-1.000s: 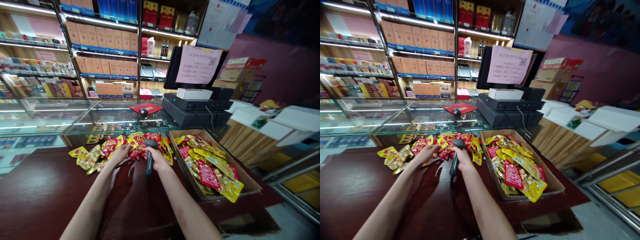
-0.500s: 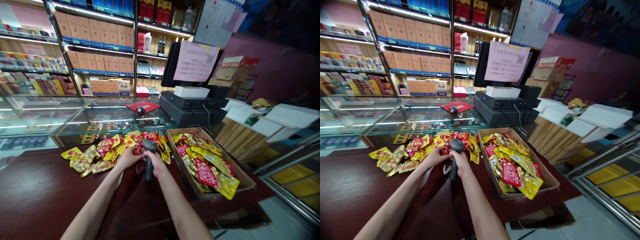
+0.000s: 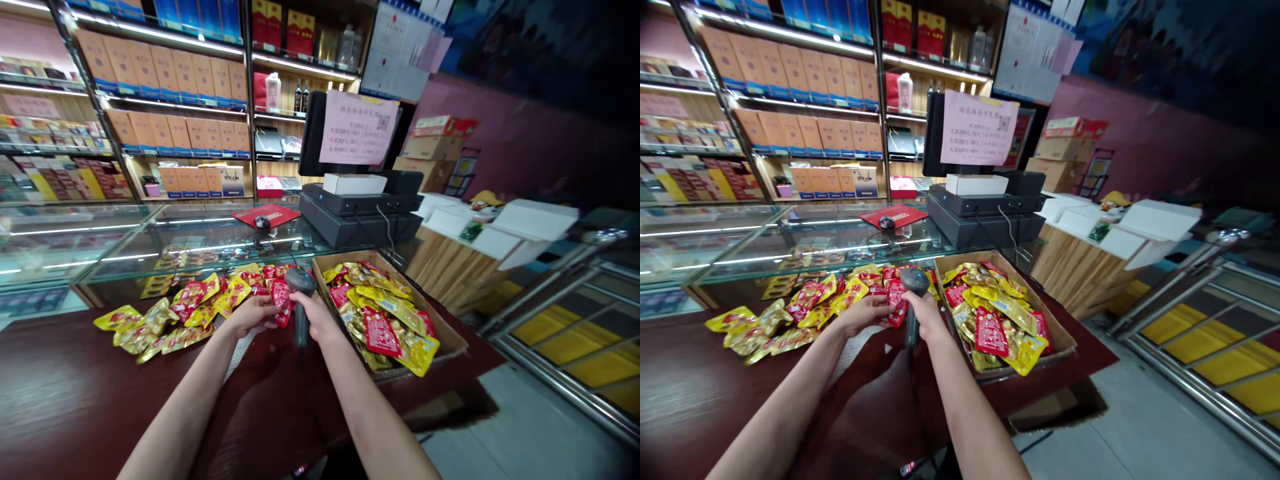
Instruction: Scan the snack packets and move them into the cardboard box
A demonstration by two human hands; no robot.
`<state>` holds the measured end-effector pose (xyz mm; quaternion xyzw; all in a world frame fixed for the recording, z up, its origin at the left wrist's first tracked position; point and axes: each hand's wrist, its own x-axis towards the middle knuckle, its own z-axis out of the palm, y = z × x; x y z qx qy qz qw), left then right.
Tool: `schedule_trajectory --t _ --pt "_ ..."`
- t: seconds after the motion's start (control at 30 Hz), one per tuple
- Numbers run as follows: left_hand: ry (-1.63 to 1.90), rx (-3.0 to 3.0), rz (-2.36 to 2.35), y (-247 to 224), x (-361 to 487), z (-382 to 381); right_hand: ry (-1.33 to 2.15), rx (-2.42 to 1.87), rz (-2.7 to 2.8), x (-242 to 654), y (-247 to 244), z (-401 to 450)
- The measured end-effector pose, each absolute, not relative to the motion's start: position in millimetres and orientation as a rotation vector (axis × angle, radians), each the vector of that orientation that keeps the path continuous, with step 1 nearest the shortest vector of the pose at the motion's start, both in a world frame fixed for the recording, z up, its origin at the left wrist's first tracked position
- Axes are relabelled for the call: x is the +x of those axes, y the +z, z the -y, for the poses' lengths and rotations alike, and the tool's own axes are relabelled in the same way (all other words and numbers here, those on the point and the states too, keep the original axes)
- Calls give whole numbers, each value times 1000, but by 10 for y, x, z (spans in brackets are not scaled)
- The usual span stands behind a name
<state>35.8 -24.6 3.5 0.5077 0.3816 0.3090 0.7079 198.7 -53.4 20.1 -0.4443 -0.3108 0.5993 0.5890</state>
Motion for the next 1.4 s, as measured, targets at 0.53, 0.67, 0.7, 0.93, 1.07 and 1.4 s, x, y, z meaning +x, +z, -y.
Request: schedule_trajectory --t 0.53,0.67,0.7,0.93,1.07,1.4 --pt "1051 898 -898 40 437 0 1236 -1094 827 1950 161 456" --pt "1059 982 -898 -25 406 -45 1224 -1102 872 1890 144 450" --pt "1062 997 -893 -39 402 -56 1202 -1123 894 1885 136 455" --pt "1199 954 -899 -203 422 -108 1084 -1241 987 1824 269 663" --pt "1292 971 -884 -311 462 -95 1421 -1208 867 1705 395 835" --pt "1275 989 -877 -308 515 -40 1423 -1278 880 1655 424 901"
